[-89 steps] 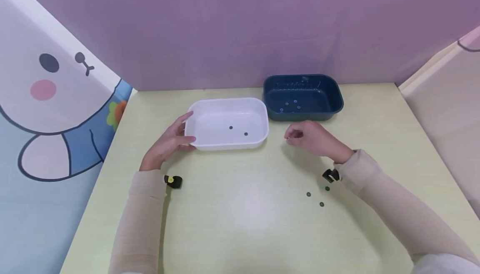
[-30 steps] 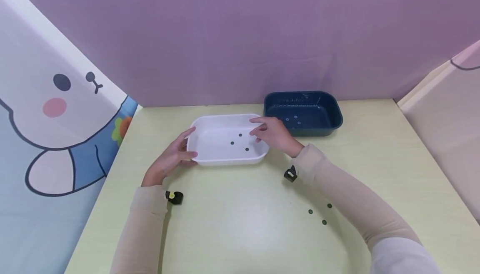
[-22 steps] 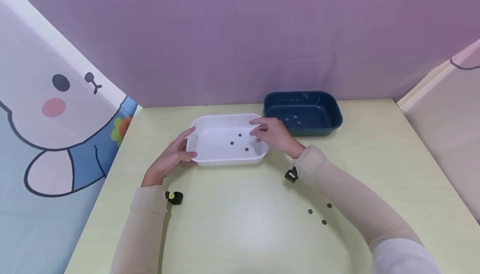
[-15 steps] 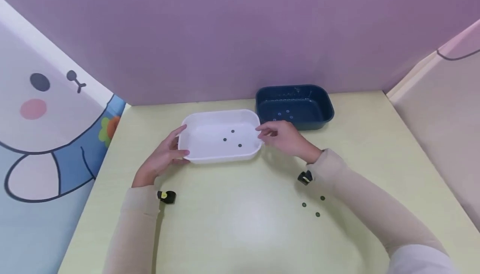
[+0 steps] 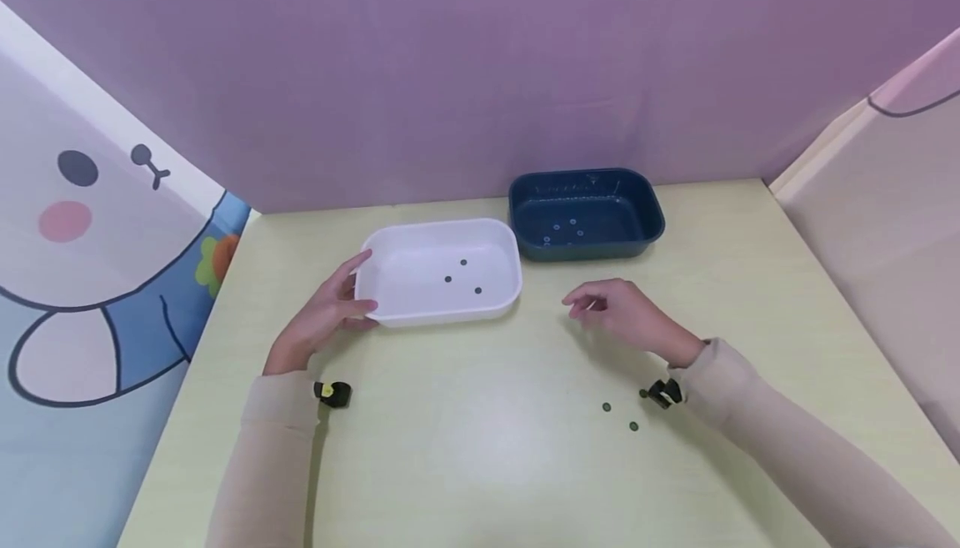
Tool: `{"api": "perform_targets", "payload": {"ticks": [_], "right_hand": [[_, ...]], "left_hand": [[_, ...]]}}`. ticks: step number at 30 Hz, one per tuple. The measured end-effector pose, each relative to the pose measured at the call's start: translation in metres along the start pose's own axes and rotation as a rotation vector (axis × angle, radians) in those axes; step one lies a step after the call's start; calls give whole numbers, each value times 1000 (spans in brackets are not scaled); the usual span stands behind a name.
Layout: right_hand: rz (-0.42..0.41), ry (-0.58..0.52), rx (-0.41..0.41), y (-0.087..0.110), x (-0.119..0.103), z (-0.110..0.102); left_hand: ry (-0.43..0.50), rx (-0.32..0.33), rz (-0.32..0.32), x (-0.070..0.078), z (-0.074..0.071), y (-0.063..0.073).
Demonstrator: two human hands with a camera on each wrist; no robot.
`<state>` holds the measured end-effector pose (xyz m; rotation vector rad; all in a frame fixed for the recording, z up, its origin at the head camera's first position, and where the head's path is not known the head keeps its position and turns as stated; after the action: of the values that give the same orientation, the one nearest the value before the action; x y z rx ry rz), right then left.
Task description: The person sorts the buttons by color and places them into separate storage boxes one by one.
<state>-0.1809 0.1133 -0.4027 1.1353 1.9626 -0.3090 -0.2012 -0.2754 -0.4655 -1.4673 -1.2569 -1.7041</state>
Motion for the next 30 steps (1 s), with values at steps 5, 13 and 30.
{"api": "perform_targets", "payload": {"ticks": [5, 13, 30], "right_hand": [[-24, 18, -23, 9, 2, 7], [-10, 65, -109, 27, 5, 25], [38, 457, -154, 79, -7, 67]], "left_hand": [[8, 3, 2, -2, 0, 0], [5, -3, 8, -1, 1, 1], [6, 0, -4, 0, 1, 1]]}}
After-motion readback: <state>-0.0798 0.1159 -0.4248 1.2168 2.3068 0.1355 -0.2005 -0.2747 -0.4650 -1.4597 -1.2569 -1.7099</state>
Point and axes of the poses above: each hand's wrist, its own y-axis away from the middle knuckle, its own z-axis out of the palm, x = y × z, the point moved 10 cm from there along -y, towards the middle knuckle, and after that the axes turned 8 degrees about -x, right-handed, at the moved point
